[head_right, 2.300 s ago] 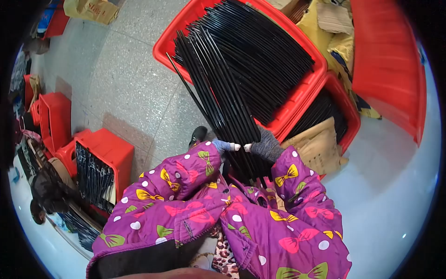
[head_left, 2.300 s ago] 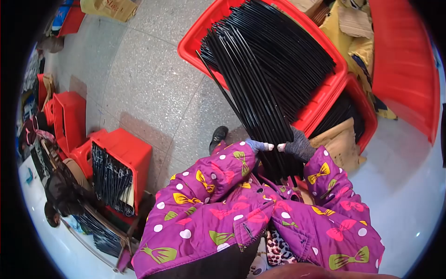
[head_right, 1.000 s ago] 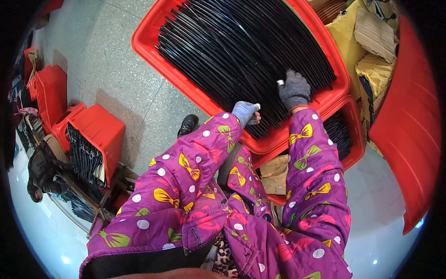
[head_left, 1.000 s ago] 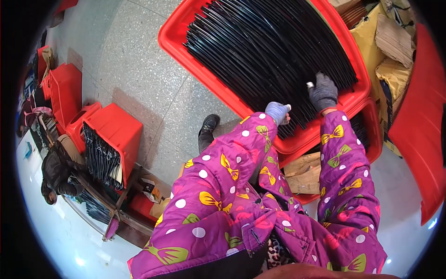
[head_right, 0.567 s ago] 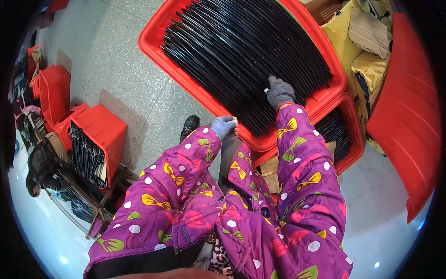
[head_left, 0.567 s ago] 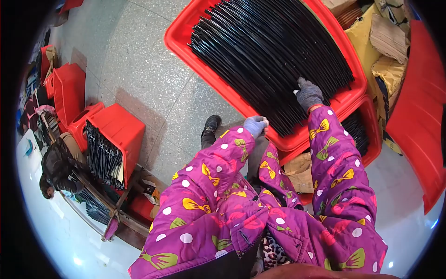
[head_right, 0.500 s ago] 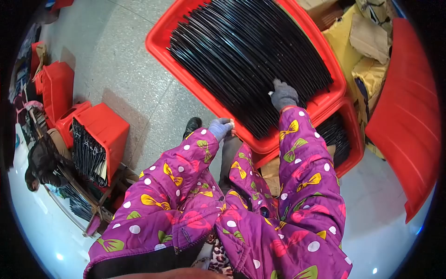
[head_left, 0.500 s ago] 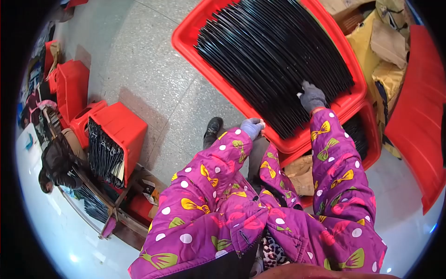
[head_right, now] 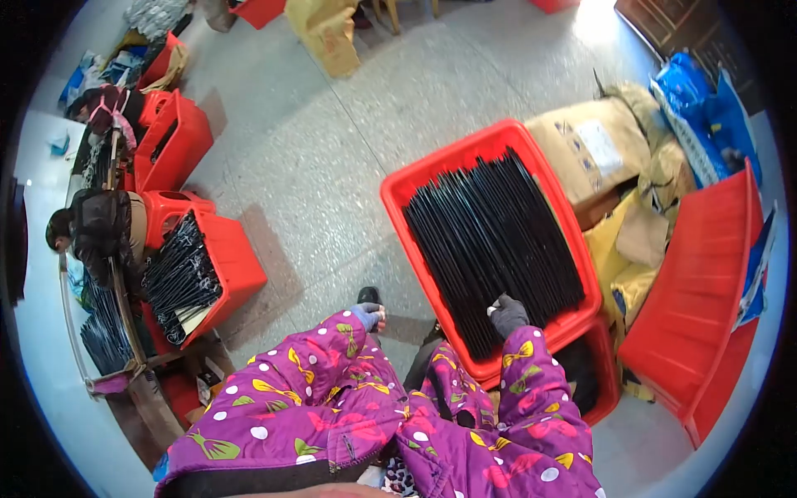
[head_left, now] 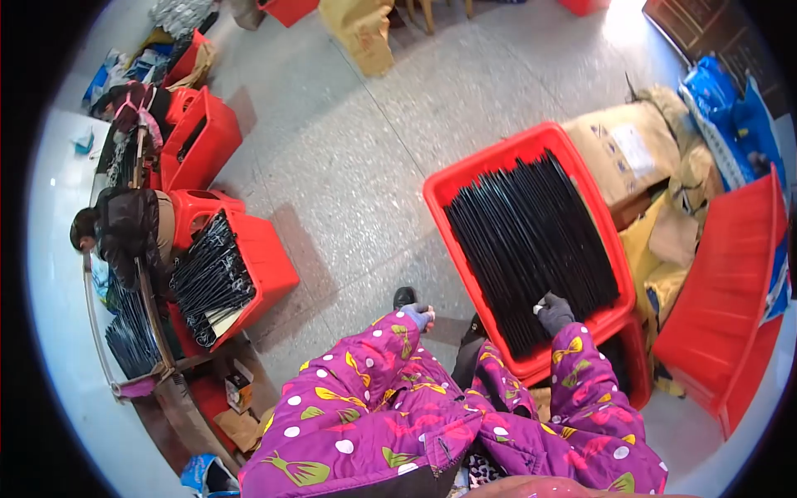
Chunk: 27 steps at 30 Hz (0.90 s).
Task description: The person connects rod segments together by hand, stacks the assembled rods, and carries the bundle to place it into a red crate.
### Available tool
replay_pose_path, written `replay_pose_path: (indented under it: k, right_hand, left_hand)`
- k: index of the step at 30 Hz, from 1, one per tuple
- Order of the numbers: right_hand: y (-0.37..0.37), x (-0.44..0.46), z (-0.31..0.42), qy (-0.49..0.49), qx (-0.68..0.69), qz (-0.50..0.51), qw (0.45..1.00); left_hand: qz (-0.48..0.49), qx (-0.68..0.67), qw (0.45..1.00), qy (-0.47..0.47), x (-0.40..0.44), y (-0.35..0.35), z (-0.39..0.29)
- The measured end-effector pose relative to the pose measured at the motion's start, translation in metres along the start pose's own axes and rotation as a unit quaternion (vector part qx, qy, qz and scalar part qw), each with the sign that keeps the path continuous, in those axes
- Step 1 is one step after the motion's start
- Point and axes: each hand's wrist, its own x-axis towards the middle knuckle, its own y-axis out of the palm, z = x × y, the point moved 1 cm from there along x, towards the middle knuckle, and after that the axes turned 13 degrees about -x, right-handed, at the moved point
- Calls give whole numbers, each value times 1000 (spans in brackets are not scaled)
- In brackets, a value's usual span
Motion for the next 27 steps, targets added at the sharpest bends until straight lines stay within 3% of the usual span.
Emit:
replay_pose_path:
  k: [1,2,3,5,6,7,8,9,11,12,16,23,27]
  right_hand:
    - [5,-6,16,-5,134,-21,991]
    - [-36,-13,87,-58,-49,-55,996]
    - [-46,7,101,-117,96,-73,986]
    - [-107,15,200,-209,25,-162,964]
    - [-141,-7,276,-274,237,-76,929]
    - [-171,-45,354,-256,247,-138,925]
    - [-196,-92,418,-300,208,-154,918]
    - [-220,-127,476,-422,194,-178,867]
    - [-223,-177,548,-595,157,-195,764]
    - [-218,-196,572,-632,140,-189,739]
    - [-164,-231,629,-689,105,-152,700]
    - [-94,-233,646,-667,94,-113,730]
    - [-83,-216,645,-642,103,-94,754]
  left_hand:
    - [-12,11,1000,11,-16,-16,-9]
    - [-11,7,1000,23,-20,-24,-16]
    - [-2,12,1000,17,-24,-35,-26]
    - [-6,-5,1000,-13,-38,-57,-51]
    - [-4,-12,1000,-6,-35,-72,-53]
    - [13,-8,1000,-10,-22,-91,-56]
    - [33,-3,999,-14,-25,-116,-62]
    - [21,57,998,-13,-34,-126,-86]
    - [9,25,999,30,-42,-162,-107]
    - [-3,-3,997,74,-45,-178,-116]
    - [-36,-30,996,70,-68,-230,-153]
    - [-61,-97,993,27,-64,-260,-171]
    - [-8,-170,982,82,-73,-251,-207]
